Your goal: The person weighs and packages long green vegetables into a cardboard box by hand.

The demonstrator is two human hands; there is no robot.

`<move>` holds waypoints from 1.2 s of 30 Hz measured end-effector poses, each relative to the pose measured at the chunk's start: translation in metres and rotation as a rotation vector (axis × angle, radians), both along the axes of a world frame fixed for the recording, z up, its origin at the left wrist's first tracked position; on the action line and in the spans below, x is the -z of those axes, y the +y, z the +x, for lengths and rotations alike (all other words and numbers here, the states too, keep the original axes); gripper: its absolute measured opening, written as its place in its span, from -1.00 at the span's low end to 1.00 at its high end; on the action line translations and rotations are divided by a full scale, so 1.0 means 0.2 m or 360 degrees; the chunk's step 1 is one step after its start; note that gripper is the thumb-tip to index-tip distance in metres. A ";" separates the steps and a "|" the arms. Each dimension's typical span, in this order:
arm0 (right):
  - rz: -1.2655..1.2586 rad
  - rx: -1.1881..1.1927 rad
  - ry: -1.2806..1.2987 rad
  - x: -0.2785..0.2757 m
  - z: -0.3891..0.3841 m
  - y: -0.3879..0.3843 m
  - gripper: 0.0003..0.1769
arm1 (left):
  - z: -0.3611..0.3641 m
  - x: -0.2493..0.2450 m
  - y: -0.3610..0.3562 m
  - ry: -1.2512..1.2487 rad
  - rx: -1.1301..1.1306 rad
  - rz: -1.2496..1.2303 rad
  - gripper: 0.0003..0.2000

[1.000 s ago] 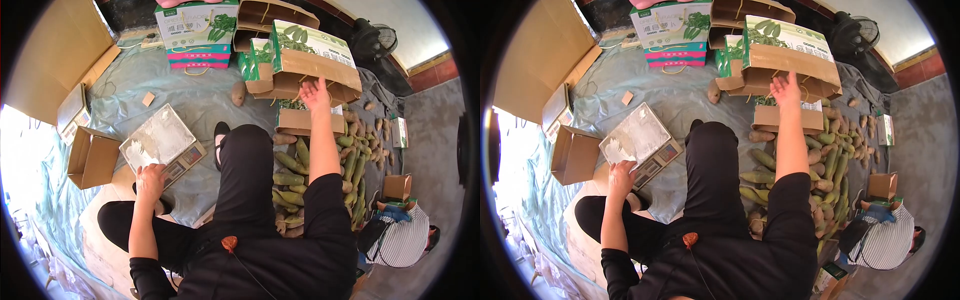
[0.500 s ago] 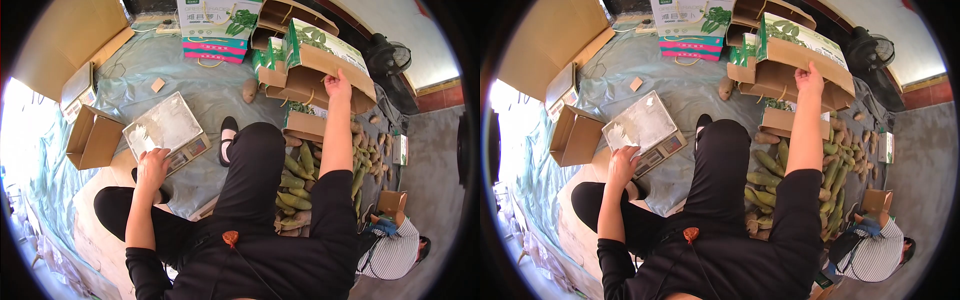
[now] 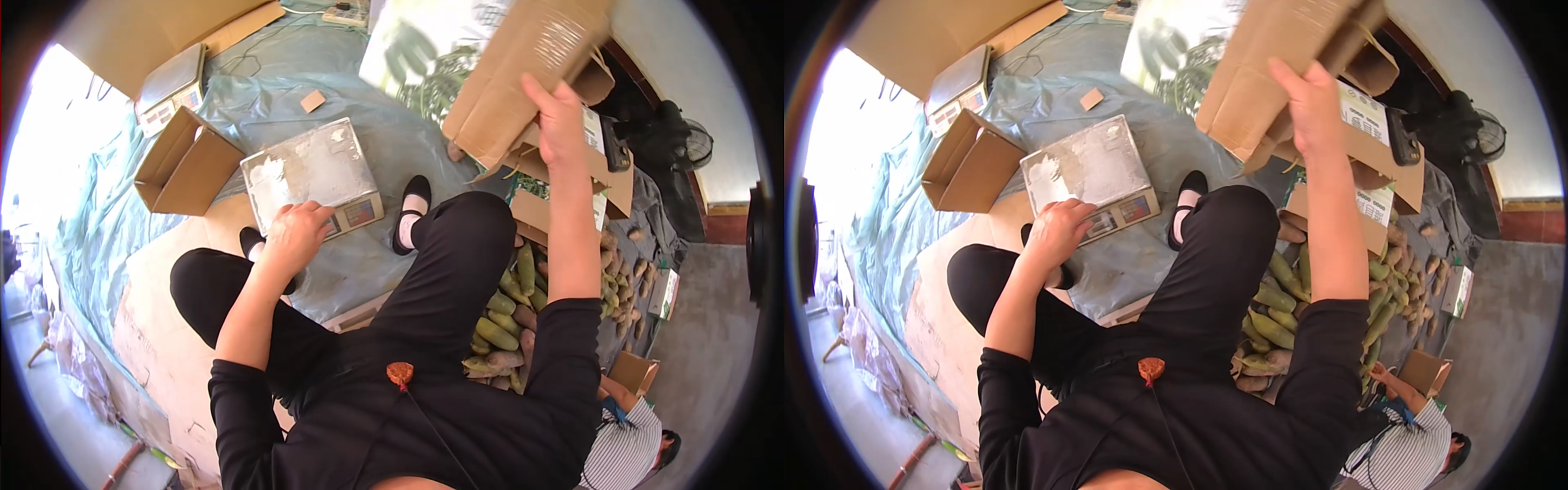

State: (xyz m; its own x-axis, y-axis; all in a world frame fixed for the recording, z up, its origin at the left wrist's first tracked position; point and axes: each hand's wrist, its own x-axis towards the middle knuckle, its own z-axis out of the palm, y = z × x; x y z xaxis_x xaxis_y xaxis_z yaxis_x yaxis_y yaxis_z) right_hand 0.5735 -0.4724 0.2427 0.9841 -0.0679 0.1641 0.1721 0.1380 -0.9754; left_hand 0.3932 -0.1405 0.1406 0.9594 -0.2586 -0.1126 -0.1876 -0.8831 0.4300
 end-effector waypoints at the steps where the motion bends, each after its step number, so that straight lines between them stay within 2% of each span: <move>1: -0.0176 -0.0163 0.0053 0.01 0.01 0.08 -0.69 | 0.00 0.00 0.00 -0.0014 0.0010 -0.0003 -0.75; 4: -0.0557 -0.0515 0.0085 0.10 0.03 0.35 -0.74 | -0.01 0.00 0.01 -0.0053 0.0024 -0.0010 -0.76; 6: -0.1027 -0.0603 -0.0275 0.21 0.05 0.51 -0.74 | -0.01 -0.01 0.02 -0.0104 0.0018 -0.0046 -0.76; 10: -0.1664 -0.0856 -0.0659 0.38 -0.02 0.82 -0.78 | -0.01 -0.04 0.03 -0.0206 0.0007 -0.0092 -0.77; 12: -0.1858 -0.1076 -0.0693 0.45 -0.10 0.93 -0.88 | -0.02 -0.05 0.05 -0.0321 -0.0021 -0.0121 -0.78; 14: -0.1975 -0.1216 -0.0611 0.53 -0.15 1.01 -0.93 | -0.02 -0.06 0.06 -0.0335 -0.0051 -0.0112 -0.78; 15: -0.2091 -0.1248 -0.0699 0.57 -0.18 1.03 -0.92 | -0.02 -0.06 0.07 -0.0349 -0.0076 -0.0105 -0.79; 18: -0.2167 -0.1229 -0.0669 0.64 -0.23 1.06 -0.91 | -0.02 -0.05 0.08 -0.0389 -0.0138 -0.0102 -0.79; 19: -0.2205 -0.1318 -0.0614 0.64 -0.24 1.04 -0.88 | -0.02 -0.05 0.08 -0.0385 -0.0135 -0.0108 -0.79; 22: -0.2199 -0.1279 -0.0610 0.63 -0.26 0.99 -0.81 | -0.01 -0.06 0.09 -0.0513 -0.0211 -0.0137 -0.76; 26: -0.2134 -0.1272 -0.0481 0.56 -0.21 0.90 -0.71 | 0.00 -0.10 0.11 -0.0612 -0.0456 0.0007 -0.66; 28: -0.1866 -0.1142 -0.0731 0.52 -0.15 0.83 -0.64 | 0.01 -0.08 0.13 -0.0625 -0.0535 0.0135 -0.62; 30: -0.1715 -0.1116 -0.0699 0.40 -0.11 0.71 -0.63 | 0.01 -0.06 0.16 -0.0542 -0.0565 0.0268 -0.54; 32: -0.1439 -0.1031 -0.0386 0.27 -0.12 0.57 -0.61 | 0.02 -0.01 0.19 -0.0401 -0.0644 0.0298 -0.50; 33: -0.1484 -0.0947 -0.0276 0.20 -0.14 0.49 -0.62 | 0.02 -0.01 0.20 -0.0345 -0.0651 0.0323 -0.50; 36: -0.1261 -0.0757 0.0059 0.19 -0.18 0.25 -0.62 | 0.02 0.00 0.21 -0.0270 -0.0649 0.0403 -0.51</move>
State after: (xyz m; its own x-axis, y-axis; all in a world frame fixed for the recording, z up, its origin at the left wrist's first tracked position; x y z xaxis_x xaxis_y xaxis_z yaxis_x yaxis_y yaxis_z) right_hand 0.5384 -0.4230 0.2043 0.8852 0.4633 -0.0424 0.2350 -0.5240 -0.8187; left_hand 0.3975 -0.0977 0.1413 0.9868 0.1559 0.0428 0.1454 -0.9717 0.1862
